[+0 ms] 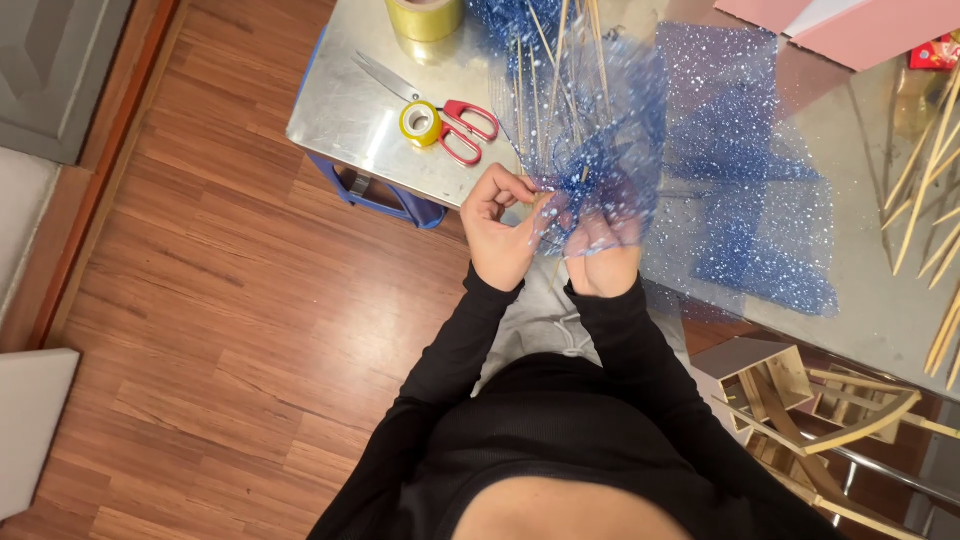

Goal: The person wraps a piece of blue glittery tulle around a wooden stick, gathering the fabric at the base and securing it by hand. They repeat this process with additional sticks, creating a small bundle of decorated sticks on the table.

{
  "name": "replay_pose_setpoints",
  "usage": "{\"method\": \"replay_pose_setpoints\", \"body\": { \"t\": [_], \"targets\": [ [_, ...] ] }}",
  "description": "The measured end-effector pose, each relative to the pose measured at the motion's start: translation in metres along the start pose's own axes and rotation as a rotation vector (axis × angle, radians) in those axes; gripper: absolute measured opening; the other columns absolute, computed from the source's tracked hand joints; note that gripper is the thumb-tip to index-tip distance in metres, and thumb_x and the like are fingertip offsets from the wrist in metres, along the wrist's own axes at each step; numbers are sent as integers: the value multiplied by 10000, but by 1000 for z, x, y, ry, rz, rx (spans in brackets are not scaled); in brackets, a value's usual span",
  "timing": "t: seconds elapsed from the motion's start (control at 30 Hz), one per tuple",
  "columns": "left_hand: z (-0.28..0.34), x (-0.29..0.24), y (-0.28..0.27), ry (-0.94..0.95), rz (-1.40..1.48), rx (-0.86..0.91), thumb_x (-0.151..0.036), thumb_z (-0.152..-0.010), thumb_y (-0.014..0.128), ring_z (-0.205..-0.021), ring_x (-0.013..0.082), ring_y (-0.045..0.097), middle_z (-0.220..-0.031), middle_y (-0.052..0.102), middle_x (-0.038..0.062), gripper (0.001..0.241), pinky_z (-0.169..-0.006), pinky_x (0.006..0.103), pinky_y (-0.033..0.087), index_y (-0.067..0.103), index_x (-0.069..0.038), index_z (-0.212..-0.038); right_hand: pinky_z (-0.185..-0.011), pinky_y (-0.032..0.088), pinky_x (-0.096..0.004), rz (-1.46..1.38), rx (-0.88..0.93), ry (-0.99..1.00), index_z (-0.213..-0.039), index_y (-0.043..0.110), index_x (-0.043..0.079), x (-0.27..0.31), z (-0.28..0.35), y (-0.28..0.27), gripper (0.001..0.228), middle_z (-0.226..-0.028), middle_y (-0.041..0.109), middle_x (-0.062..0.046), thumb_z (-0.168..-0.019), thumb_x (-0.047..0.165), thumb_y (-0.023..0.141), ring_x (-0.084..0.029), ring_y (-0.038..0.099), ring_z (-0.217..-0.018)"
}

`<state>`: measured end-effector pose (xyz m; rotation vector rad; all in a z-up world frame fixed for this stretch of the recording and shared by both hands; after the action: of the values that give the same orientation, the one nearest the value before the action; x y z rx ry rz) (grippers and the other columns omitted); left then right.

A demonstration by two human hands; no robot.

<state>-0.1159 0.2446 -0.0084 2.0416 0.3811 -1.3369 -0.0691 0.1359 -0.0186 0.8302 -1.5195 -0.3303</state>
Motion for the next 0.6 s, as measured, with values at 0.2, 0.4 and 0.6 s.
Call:
{"method": "replay_pose_setpoints", "body": {
  "t": [0.2,0.4,0.6],
  "targets": [
    [4,2,-3,-82,43,112,-121,-844,853,-764,-20,586,-684,598,-49,284,-716,181,501,572,-88,-824,-941,498,-203,-20,203,138,-1071,539,-63,-15,20,-60,183,-926,530,-49,-988,-210,469,-82,560,-957],
    [10,11,-9,10,44,170,-41,-788,886,-693,135,737,-622,704,96,304,-710,221,557,583,-51,-790,-747,466,-191,-220,183,364,-1092,613,50,-45,0,-102,146,-801,492,30,-1004,-28,527,-83,499,-769],
    [3,5,1,-40,200,248,111,-862,748,-540,208,739,-586,697,176,205,-560,249,599,580,-4,-839,-553,436,-178,-423,149,572,-1113,691,162,-66,8,-149,136,-676,456,111,-1021,152,591,-81,440,-582]
  ]
}}
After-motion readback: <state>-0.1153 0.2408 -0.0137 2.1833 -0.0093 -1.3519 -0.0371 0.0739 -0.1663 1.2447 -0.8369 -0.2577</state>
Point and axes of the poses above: each hand's wrist, its own z-axis away from the middle knuckle, its own y-axis out of the palm, x = y × z, the point moved 1 cm from there along -z, towards the middle knuckle
